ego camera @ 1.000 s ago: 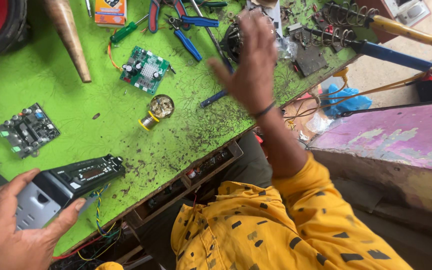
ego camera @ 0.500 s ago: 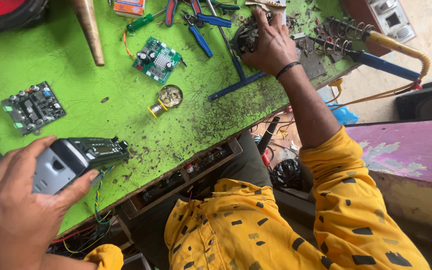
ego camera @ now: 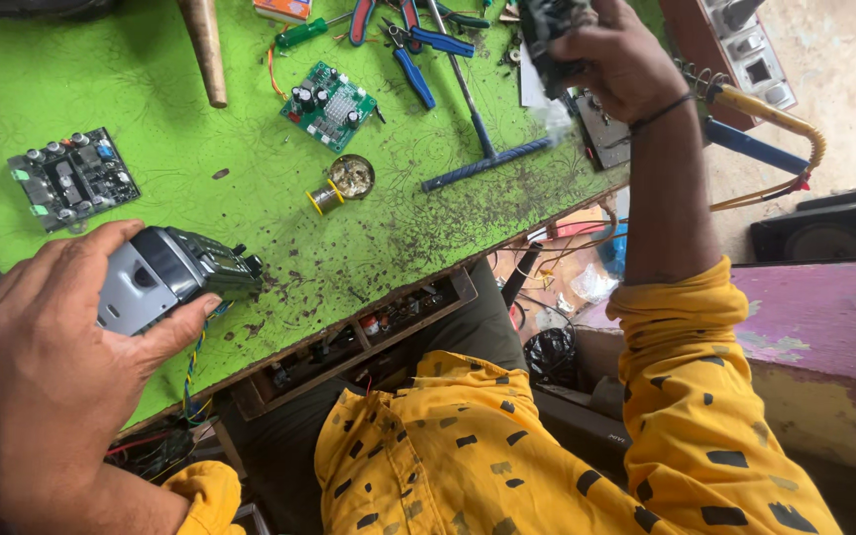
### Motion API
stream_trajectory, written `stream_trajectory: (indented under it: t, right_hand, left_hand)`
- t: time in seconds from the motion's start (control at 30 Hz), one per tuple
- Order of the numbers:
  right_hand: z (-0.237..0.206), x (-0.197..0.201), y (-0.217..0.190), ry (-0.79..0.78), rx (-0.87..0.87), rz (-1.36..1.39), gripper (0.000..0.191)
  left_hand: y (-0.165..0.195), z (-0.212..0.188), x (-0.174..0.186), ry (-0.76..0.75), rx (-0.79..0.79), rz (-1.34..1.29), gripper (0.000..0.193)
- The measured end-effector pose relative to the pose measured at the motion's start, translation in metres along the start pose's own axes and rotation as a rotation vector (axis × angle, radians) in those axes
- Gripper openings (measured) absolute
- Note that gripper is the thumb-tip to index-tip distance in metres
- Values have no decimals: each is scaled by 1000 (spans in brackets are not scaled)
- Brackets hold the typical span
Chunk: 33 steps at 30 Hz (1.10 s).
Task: The person assembles a small black electronic device by inserting a knob, connecting wires, and securing components with a screwdriver. They then attach a metal casing and fasten it with screws.
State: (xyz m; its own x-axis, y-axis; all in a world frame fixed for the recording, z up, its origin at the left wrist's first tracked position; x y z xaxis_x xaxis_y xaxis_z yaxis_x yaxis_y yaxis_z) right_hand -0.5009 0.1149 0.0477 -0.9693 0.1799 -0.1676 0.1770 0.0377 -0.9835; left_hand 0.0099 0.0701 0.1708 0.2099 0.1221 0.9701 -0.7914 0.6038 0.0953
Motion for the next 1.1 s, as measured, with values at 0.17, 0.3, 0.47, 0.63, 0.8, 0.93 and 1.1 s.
stream_trajectory:
  t: [0.17,0.3,0.47,0.63,0.8,0.93,1.1]
  right_hand:
    - [-10,-26,-4,-245,-6,405,64]
    - [-10,-34,-2,-242,1,367,68]
    - [-13,-7,-25,-226,77,346,60]
    - [-11,29,-29,-212,102,372,36]
    - [-13,26,-9,-222,58,376,41]
    - [-13,9,2,-227,29,401,44]
    - [-8,13,7,-30,92,272,50]
  left_hand:
    - [-2,0,-1,17,-13,-15,69]
    - [-2,-4,-2,5,-14,27,71]
    - [-4,-4,-3,15,-20,8,71]
    - [-6,-2,-7,60,-52,-122,70]
    - [-5,-6,-11,65,-44,-139,71]
    - [-5,-6,-9,64,-42,-121,70]
    - [-4,-4,-6,58,-35,-92,70]
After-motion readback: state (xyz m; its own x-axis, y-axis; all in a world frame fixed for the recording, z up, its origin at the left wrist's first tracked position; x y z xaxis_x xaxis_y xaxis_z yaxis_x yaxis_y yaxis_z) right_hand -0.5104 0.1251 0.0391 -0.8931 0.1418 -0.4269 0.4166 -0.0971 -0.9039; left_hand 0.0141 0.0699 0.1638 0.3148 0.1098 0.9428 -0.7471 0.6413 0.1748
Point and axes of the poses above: each hand's wrist, its own z-axis towards the middle knuckle, its own x-axis out of the back of the hand, y = z × x, the point moved 6 cm from there along z, towards the middle knuckle, and after that the axes turned 6 degrees about z, right-handed, at the moved point
